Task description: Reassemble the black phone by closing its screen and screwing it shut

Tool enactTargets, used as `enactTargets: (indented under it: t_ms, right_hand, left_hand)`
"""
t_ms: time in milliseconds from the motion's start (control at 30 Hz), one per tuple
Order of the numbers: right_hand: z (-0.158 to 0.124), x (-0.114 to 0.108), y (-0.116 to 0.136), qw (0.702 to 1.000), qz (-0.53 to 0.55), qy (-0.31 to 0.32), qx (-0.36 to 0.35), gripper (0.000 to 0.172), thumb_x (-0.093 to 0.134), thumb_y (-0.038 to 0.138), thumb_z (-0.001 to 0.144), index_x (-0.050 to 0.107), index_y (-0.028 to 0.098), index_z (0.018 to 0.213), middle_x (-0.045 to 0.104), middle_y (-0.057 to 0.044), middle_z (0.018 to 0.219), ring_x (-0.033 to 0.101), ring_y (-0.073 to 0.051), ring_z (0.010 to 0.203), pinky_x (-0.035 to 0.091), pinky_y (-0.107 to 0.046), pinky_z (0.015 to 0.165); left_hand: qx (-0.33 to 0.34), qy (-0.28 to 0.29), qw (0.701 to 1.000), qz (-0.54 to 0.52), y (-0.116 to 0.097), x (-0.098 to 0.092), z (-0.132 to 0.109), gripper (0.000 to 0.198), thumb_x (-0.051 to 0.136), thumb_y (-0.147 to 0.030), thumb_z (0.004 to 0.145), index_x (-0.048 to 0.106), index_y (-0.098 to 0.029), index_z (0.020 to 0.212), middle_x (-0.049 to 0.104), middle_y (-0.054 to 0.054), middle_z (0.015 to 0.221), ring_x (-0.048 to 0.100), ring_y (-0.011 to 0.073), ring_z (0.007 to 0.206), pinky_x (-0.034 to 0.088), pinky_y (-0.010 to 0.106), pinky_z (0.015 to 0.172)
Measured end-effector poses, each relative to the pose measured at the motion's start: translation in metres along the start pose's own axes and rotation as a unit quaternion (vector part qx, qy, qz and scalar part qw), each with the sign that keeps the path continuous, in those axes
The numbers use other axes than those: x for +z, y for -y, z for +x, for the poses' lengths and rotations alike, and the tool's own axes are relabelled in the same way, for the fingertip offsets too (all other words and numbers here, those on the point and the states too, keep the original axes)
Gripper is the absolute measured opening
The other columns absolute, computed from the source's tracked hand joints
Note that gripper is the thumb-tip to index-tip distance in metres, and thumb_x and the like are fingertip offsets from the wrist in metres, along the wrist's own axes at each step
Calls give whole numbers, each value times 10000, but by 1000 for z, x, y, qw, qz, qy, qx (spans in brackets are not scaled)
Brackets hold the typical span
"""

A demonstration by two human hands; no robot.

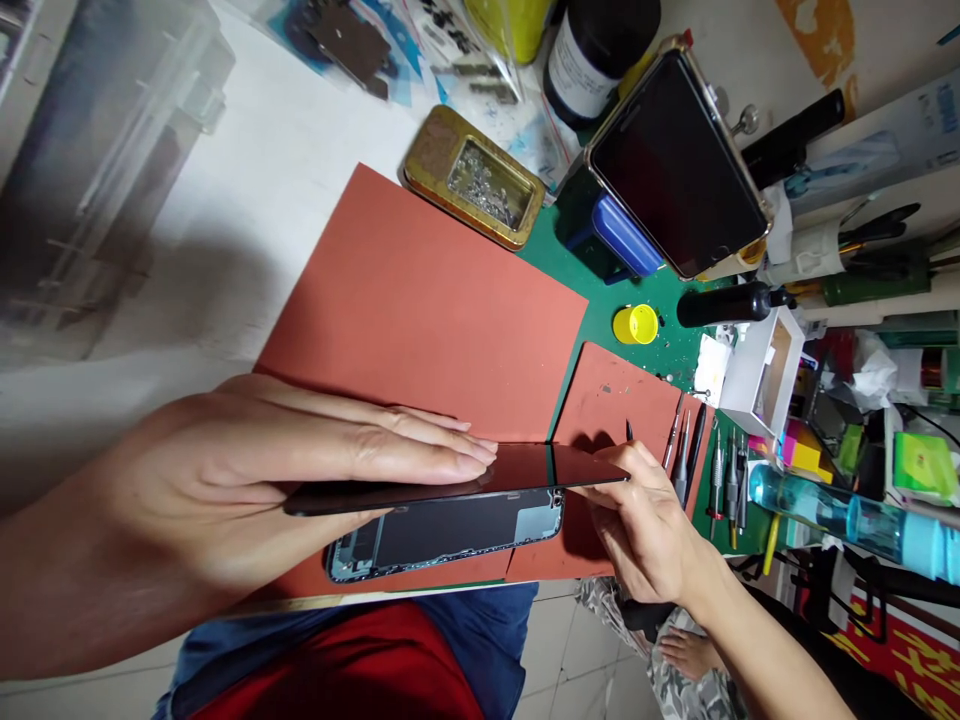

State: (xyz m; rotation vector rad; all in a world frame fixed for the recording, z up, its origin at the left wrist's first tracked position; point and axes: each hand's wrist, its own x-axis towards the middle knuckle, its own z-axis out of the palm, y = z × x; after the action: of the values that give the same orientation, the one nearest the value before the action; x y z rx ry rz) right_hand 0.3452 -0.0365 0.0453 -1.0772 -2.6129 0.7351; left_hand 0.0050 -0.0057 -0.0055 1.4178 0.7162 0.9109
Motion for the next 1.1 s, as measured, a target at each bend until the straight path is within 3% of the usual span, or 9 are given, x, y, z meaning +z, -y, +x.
enactTargets:
  t_ms: [533,867,1100]
  right_hand:
    - [-25,5,-13,992,90,-7,83,481,586,33,991,644,270,1406,701,-110,1237,715,-303,1108,620,-470,920]
    - [-11,6,-8,1000,-8,-21,5,583,558,-23,943,640,247,1453,756,-105,1140,747,-298,1011,623,-447,797]
    - [-5,6,-1,999,-31,-11,-25,592,546,-28,902,650,203,1438,791,-122,1108,729,-288,897,630,-480,815]
  left_hand:
    - [-49,20,998,25,-10,-3,6,445,692,-48,936,915,-338,1189,884,-71,1236,872,184,1122,671,166,942]
    - [-37,3,999,5,-10,-2,6,404,700,-75,950,925,-341,1157,895,-60,1199,880,206,1100,695,189,910]
    - [-34,-3,999,-14,-7,-1,2,415,723,-74,976,915,-380,1181,896,-76,1203,878,201,1111,692,212,975]
